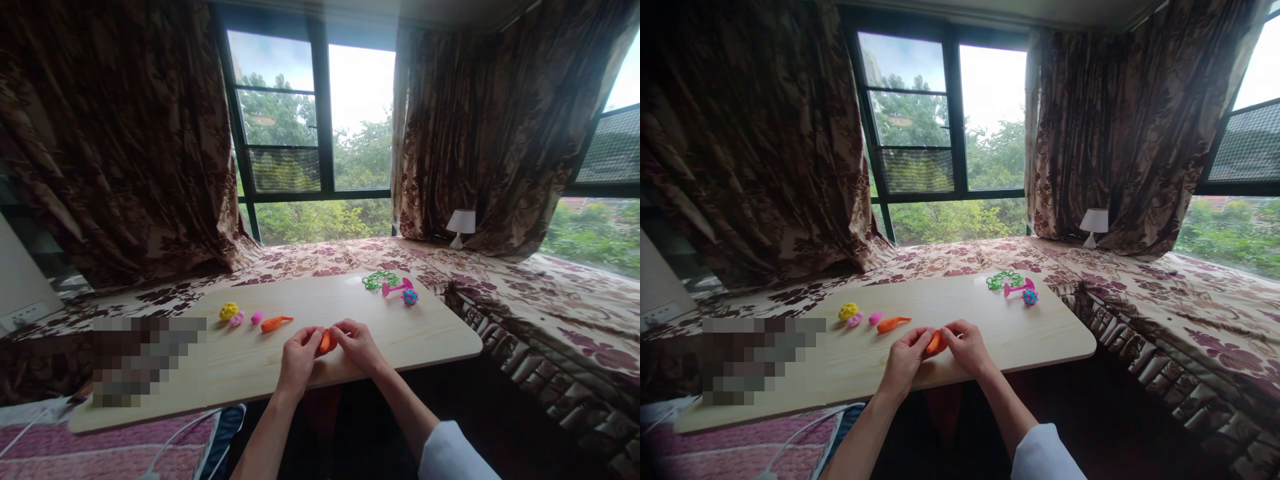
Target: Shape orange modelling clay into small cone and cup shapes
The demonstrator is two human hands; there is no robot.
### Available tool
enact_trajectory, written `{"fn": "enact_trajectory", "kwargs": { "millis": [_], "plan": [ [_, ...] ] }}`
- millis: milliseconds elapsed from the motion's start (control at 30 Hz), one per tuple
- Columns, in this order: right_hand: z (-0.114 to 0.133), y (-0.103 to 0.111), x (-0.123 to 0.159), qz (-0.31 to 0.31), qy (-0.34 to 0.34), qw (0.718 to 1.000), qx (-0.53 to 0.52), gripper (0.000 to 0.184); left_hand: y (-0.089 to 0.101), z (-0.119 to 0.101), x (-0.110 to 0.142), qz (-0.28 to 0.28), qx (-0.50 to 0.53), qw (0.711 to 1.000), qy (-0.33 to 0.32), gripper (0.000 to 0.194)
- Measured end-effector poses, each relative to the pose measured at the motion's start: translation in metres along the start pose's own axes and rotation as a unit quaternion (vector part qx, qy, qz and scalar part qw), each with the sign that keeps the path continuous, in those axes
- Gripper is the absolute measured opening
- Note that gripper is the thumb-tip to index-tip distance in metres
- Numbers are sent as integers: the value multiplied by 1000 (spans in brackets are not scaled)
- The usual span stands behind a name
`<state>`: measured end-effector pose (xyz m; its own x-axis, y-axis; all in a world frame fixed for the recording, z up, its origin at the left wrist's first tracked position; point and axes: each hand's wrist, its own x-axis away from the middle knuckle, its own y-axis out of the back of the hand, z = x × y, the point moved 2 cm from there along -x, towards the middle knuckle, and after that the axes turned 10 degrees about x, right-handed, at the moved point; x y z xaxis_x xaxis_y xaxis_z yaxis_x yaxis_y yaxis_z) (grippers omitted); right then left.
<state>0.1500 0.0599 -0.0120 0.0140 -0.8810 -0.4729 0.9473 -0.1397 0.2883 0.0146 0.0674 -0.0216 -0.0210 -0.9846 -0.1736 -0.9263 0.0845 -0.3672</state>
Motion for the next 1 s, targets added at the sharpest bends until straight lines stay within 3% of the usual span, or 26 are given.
{"fn": "enact_trajectory", "kwargs": {
  "millis": [267,500,767,1000],
  "plan": [
    [5,3,2,10,14,1000,-24,24,-1,-11,3,94,-16,993,67,32],
    [3,4,-1,-5,-6,999,-32,37,5,-6,-1,22,30,997,69,32],
    [4,4,0,-6,27,999,-17,40,4,-9,0,8,58,996,63,30],
    [7,2,1,14,5,999,-39,22,2,-12,4,41,56,995,67,35]
  ]
}}
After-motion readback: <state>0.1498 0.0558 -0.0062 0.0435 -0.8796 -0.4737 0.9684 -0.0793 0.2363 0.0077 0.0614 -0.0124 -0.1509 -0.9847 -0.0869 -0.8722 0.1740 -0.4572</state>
